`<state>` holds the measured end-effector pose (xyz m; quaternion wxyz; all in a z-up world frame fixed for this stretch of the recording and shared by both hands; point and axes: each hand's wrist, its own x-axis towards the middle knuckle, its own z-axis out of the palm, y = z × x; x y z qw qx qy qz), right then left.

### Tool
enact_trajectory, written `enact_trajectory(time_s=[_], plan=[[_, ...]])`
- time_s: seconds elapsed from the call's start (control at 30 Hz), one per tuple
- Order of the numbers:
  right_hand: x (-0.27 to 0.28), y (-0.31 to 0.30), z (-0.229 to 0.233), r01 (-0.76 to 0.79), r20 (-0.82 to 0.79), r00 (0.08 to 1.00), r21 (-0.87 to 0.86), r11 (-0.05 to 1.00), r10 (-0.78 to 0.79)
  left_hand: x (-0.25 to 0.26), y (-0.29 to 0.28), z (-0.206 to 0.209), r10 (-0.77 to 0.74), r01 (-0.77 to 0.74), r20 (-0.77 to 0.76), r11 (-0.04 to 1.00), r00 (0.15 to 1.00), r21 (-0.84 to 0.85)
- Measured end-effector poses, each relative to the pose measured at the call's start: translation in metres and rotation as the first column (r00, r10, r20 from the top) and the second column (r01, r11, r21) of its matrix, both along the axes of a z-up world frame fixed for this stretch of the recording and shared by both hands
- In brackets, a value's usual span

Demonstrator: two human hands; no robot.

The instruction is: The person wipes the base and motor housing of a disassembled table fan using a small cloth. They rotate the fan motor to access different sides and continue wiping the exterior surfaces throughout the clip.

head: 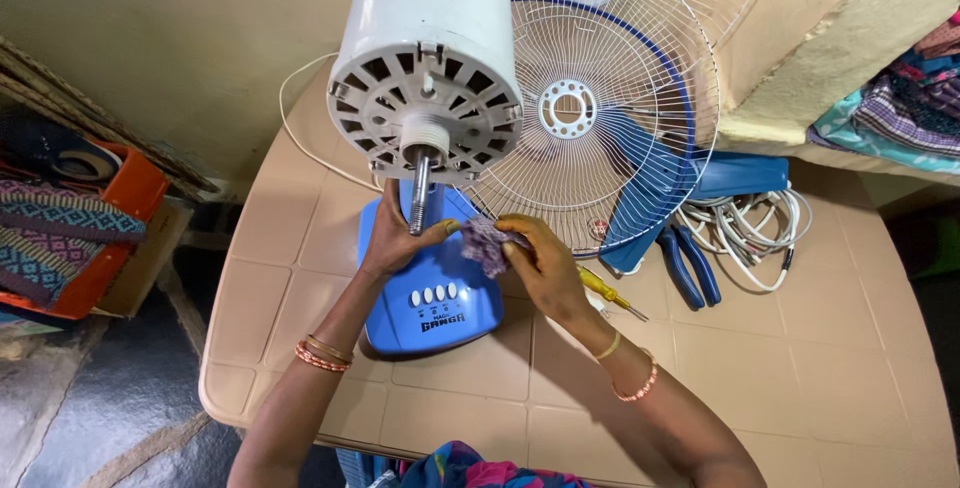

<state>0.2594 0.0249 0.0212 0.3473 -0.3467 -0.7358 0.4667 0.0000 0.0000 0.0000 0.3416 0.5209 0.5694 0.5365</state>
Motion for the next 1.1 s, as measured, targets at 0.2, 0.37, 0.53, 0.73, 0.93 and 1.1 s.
enact_trajectory(time_s=[0.2, 0.37, 0.53, 0.73, 0.93, 1.1], plan=[[-0.058, -0.008, -0.018, -0.049, 0.214, 0.972, 0.594, 0.803, -0.099, -0.001, 0.014, -0.030, -0.072, 0.029, 0.096, 0.920, 0.993, 0.391], [-0.060, 0.007, 0.005, 0.051, 0.043, 0.997, 0.236, 0.970, -0.063, -0.006, 0.029, -0.072, -0.126, 0.021, 0.236, 0.914, 0.963, 0.404], [-0.060, 0.010, 0.053, 0.178, -0.359, 0.933, 0.366, 0.914, -0.038, -0.014, 0.035, -0.089, -0.040, -0.019, 0.246, 0.973, 0.968, 0.232], [-0.099, -0.005, 0.043, 0.197, -0.490, 0.872, 0.316, 0.928, -0.019, -0.013, 0.027, -0.071, -0.030, -0.007, 0.100, 0.936, 0.994, 0.353], [-0.081, -0.036, 0.017, 0.120, -0.264, 0.964, 0.471, 0.874, 0.010, -0.007, 0.016, -0.062, -0.016, -0.008, 0.086, 0.960, 0.996, 0.279], [-0.066, -0.019, 0.047, 0.301, -0.385, 0.923, 0.668, 0.681, -0.031, -0.009, 0.020, -0.052, -0.042, 0.011, 0.090, 0.948, 0.995, 0.317]])
